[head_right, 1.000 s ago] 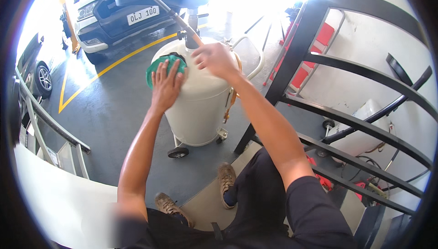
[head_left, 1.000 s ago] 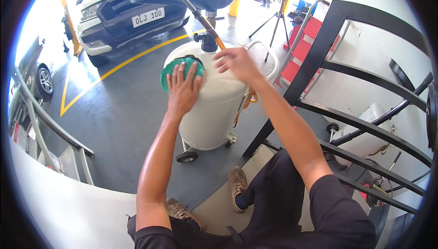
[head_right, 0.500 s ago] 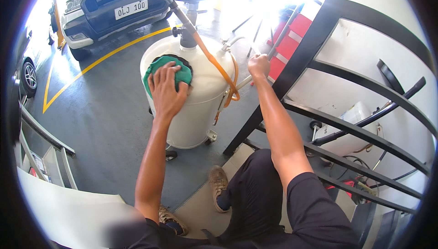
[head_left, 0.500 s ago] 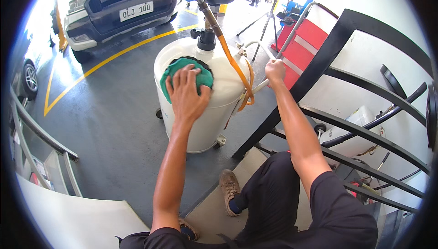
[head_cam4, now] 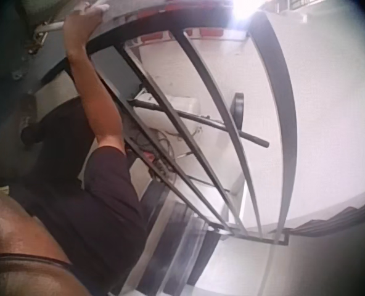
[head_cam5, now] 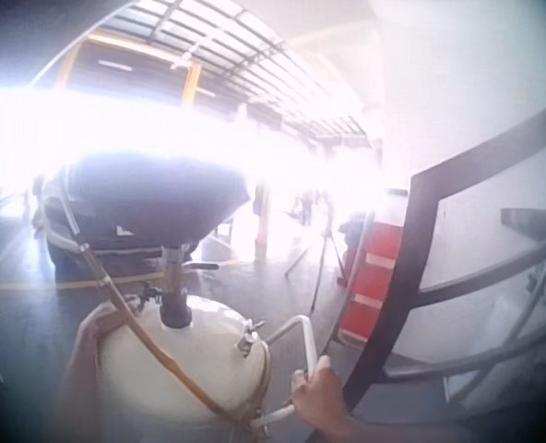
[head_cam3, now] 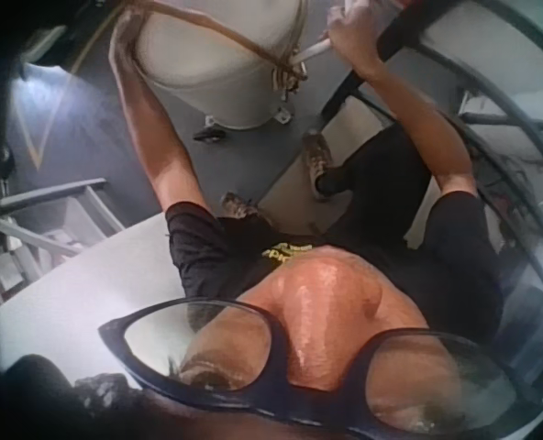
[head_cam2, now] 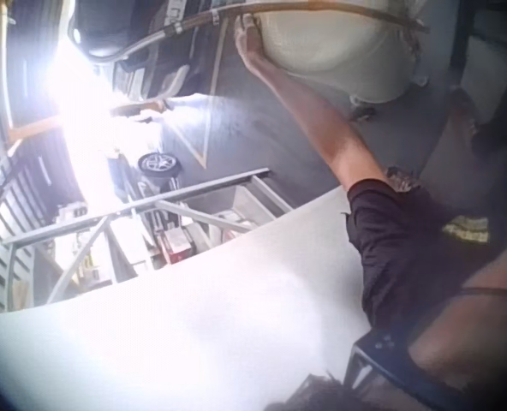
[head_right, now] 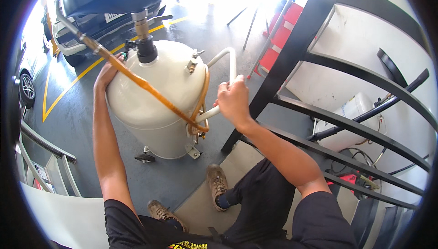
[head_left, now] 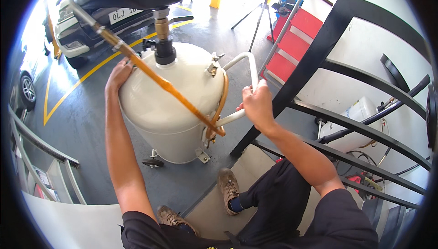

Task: The person sits on the floor and wipes the exterior of a white cylindrical tank with a green cloth. They rotate the tank to clean different sides, including the top, sides, and bottom, while holding the handle with one hand.

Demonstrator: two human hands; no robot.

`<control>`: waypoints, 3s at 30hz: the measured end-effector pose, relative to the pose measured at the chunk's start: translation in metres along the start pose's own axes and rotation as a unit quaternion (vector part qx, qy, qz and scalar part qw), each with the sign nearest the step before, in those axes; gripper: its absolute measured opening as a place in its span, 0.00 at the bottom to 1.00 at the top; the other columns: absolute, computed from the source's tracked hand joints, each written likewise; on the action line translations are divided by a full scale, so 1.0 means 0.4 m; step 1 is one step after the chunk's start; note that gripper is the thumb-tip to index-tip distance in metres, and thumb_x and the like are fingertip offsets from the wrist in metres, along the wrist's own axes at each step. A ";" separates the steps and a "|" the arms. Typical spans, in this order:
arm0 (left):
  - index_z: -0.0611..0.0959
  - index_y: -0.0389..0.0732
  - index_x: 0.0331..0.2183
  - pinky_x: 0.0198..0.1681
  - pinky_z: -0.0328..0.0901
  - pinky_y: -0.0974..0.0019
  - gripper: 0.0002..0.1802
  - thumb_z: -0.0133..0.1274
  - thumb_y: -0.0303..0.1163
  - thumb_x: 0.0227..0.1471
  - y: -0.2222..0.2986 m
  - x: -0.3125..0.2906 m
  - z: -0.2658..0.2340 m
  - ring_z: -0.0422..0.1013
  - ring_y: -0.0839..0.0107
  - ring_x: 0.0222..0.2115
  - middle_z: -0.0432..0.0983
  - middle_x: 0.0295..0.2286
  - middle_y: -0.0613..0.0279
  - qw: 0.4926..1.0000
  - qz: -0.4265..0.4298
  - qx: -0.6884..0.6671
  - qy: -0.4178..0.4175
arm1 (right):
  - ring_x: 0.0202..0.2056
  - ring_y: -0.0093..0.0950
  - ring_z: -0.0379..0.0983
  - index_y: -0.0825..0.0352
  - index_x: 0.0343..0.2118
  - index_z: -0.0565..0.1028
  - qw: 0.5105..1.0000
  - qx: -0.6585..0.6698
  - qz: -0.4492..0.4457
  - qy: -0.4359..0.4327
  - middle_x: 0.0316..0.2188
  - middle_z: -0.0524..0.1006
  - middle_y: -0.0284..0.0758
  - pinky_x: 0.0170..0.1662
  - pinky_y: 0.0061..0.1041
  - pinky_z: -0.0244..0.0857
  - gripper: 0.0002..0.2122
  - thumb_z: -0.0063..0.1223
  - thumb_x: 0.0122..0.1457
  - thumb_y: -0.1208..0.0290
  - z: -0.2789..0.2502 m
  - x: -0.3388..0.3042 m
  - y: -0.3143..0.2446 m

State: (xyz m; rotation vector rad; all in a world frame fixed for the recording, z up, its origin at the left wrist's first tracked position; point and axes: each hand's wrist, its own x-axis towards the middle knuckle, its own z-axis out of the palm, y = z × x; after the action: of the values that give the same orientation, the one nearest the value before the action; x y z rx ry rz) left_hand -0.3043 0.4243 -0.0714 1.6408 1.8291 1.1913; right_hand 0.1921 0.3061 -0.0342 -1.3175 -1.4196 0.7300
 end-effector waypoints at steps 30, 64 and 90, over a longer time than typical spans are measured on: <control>0.74 0.31 0.62 0.66 0.61 0.52 0.50 0.39 0.70 0.64 -0.071 -0.185 -0.092 0.69 0.47 0.62 0.73 0.59 0.37 0.977 -0.106 0.166 0.078 | 0.27 0.34 0.80 0.78 0.50 0.63 0.953 0.201 0.075 -0.216 0.35 0.72 0.41 0.37 0.43 0.84 0.17 0.53 0.62 0.76 0.017 0.116 0.071; 0.83 0.47 0.54 0.70 0.50 0.40 0.22 0.51 0.39 0.60 0.216 -0.539 0.444 0.60 0.42 0.65 0.70 0.61 0.49 0.811 0.115 -0.056 0.571 | 0.34 0.38 0.83 0.79 0.53 0.65 0.995 0.066 0.028 -0.068 0.35 0.79 0.48 0.40 0.38 0.77 0.20 0.52 0.64 0.71 0.019 0.037 0.070; 0.68 0.48 0.69 0.73 0.48 0.52 0.35 0.40 0.58 0.72 0.255 -0.648 -0.102 0.54 0.53 0.70 0.64 0.68 0.58 0.983 0.061 0.175 -0.015 | 0.30 0.46 0.82 0.67 0.38 0.80 0.699 -0.373 -0.351 -0.499 0.26 0.80 0.44 0.37 0.47 0.76 0.31 0.39 0.71 0.38 0.147 -0.253 -0.312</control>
State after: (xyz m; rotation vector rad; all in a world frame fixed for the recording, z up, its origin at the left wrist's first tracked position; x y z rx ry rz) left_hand -0.2164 0.1602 -0.0282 1.9719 2.0333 0.9219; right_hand 0.0830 0.1941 0.0356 -0.6899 -3.1247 0.2777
